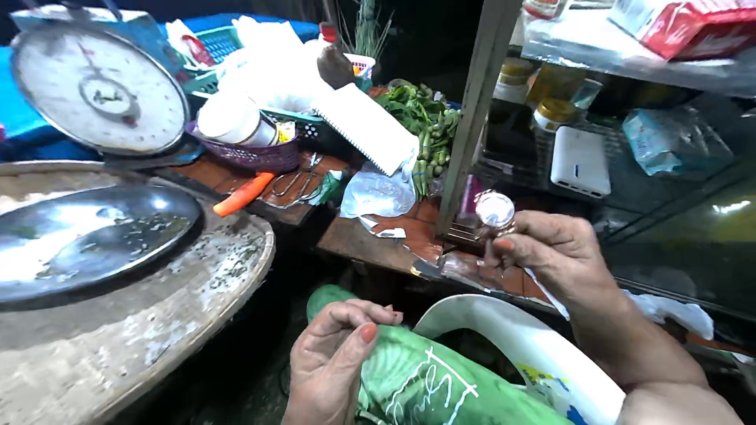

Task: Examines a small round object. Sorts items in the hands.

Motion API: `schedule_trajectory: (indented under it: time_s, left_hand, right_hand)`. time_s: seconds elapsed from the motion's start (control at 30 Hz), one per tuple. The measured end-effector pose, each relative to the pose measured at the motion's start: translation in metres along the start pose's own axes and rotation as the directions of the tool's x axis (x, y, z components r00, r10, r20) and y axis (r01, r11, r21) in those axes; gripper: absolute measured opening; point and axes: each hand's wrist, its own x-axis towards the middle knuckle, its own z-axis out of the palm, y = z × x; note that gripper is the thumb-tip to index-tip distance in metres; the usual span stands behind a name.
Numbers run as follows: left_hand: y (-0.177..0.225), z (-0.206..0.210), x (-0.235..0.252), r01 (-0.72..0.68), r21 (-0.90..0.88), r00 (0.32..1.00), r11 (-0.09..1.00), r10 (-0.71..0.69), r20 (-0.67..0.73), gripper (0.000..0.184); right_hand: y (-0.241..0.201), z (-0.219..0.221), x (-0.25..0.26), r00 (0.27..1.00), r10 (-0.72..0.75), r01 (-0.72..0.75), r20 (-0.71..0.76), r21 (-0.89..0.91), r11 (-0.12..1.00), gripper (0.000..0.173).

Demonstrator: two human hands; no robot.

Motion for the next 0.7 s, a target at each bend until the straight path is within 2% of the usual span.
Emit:
schedule_trajectory:
  time_s: [0.13, 0.27, 0.37, 0.43, 0.5, 0.6, 0.7]
  left_hand:
    - [0.008, -0.007, 0.001, -0.013, 0.018, 0.999, 1.000, 0.014, -0.030, 0.008]
    - [0.019, -0.014, 0.000, -0.033, 0.061, 0.996, 0.998, 0.037, -0.077, 0.008]
    - [0.025, -0.022, -0.004, -0.053, 0.108, 0.994, 0.993, 0.063, -0.091, 0.007]
    - [0.027, -0.029, -0.008, -0.052, 0.135, 0.992, 0.990, 0.067, -0.109, 0.007]
    - [0.030, -0.034, -0.014, -0.033, 0.152, 0.988, 0.988, 0.055, -0.145, 0.006]
    - [0.034, -0.043, -0.024, -0.002, 0.166, 0.982, 0.986, 0.033, -0.184, 0.006]
    - [0.038, -0.055, -0.032, 0.016, 0.187, 0.980, 0.982, 0.021, -0.198, 0.009]
  right_hand:
    - [-0.018, -0.029, 0.004, 0.983, 0.017, -0.063, -0.183, -0.246, 0.967, 0.020]
    - [-0.034, -0.053, 0.024, 0.971, -0.051, -0.088, -0.234, -0.546, 0.833, 0.020]
    - [-0.040, -0.070, 0.044, 0.966, -0.077, -0.132, -0.246, -0.728, 0.673, 0.027]
    - [-0.040, -0.074, 0.057, 0.962, -0.031, -0.215, -0.272, -0.819, 0.532, 0.031]
    - [-0.036, -0.077, 0.070, 0.955, 0.031, -0.283, -0.296, -0.868, 0.408, 0.033]
    - [-0.025, -0.084, 0.082, 0.940, 0.059, -0.338, -0.336, -0.897, 0.286, 0.035]
    - [-0.016, -0.088, 0.081, 0.921, -0.004, -0.390, -0.390, -0.921, 0.005, 0.036]
